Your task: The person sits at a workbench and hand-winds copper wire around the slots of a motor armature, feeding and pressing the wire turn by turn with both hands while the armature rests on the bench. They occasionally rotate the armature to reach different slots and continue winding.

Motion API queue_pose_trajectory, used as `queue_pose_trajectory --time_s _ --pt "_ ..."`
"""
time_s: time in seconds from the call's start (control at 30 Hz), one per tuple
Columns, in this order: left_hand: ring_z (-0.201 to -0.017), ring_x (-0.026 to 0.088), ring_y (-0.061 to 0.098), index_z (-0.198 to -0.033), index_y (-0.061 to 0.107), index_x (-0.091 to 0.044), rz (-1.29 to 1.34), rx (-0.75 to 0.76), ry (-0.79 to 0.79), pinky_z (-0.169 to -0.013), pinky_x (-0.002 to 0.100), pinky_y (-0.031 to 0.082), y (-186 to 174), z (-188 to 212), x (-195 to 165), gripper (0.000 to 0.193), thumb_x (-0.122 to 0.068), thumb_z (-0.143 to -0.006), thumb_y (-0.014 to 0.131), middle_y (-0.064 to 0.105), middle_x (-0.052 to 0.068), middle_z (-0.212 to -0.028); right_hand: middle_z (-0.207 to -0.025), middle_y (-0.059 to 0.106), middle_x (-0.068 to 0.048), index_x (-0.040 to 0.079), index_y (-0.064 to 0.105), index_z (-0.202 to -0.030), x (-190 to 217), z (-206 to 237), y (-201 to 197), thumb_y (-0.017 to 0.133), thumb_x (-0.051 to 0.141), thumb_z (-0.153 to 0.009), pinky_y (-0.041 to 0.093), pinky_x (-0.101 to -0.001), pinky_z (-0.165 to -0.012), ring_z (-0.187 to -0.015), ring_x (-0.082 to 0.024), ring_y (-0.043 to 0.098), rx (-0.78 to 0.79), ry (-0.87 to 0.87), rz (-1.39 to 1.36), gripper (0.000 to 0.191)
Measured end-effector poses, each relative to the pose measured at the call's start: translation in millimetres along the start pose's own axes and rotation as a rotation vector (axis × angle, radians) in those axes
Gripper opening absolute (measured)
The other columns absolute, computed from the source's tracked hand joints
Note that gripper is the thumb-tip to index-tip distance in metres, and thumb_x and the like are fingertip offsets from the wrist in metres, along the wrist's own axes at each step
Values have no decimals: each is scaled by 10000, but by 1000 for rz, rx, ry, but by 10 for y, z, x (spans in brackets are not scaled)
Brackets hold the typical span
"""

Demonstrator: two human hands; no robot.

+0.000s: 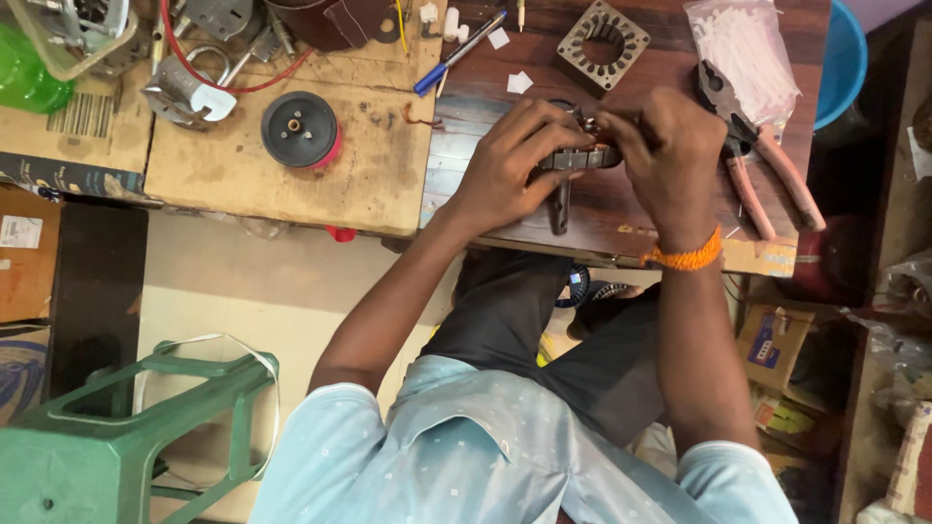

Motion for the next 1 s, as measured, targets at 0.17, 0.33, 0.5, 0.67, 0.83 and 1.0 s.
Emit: queue_pose_trajectory --time_s 0.17,0.33,0.5,0.67,0.83,1.0 --pt "-1012 170 690 -1389 452 -74 432 7 -341 -925 346 548 2 -111 100 597 -240 -910 767 666 38 -1007 -866 684 -60 40 698 -961 -6 -214 -64 882 108 -994 472 -296 -666 -762 -169 648 -76 -190 -122 199" --pt "-1049 164 680 -1285 611 -56 434 89 -397 -919 329 536 199 -288 359 394 -213 -949 741 684 49 -1078 -849 654 -69 19 706 -961 92 -253 -82 890 76 -1009 431 -289 -635 -684 -146 584 -68 -106 -117 198" --pt "-1100 159 653 -1132 679 -25 700 318 -264 -1017 331 521 176 -214 572 194 -184 -1026 708 679 41 -1103 -863 654 -64 19 727 -966 219 -95 -160 889 70 -1022 388 -280 -607 -681 -125 548 -102 -5 -88 179" --pt "-1108 157 604 -1116 651 -24 695 400 -166 -1017 335 498 58 -190 598 188 -196 -1043 673 629 40 -1103 -789 608 -65 33 731 -987 498 261 -172 868 83 -964 369 -298 -588 -639 -130 504 5 102 -169 147" --pt "-1056 166 603 -1110 665 -49 562 439 -134 -959 329 494 27 -257 543 199 -236 -1042 660 612 44 -1071 -771 636 -69 15 710 -954 488 493 -20 839 33 -953 405 -281 -576 -602 -120 530 -46 291 -267 131" --pt "-1088 197 630 -1138 643 -69 397 355 -88 -964 350 514 -70 -307 312 263 -280 -998 715 628 35 -1106 -818 684 -96 13 684 -933 464 734 249 812 31 -934 477 -266 -647 -670 -137 623 -46 264 -275 129"
Point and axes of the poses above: each hand's wrist, its own z-axis away from the middle knuckle, its own y-axis out of the palm, x = y × z, the point moved 5 cm from there along -z, towards the middle knuckle
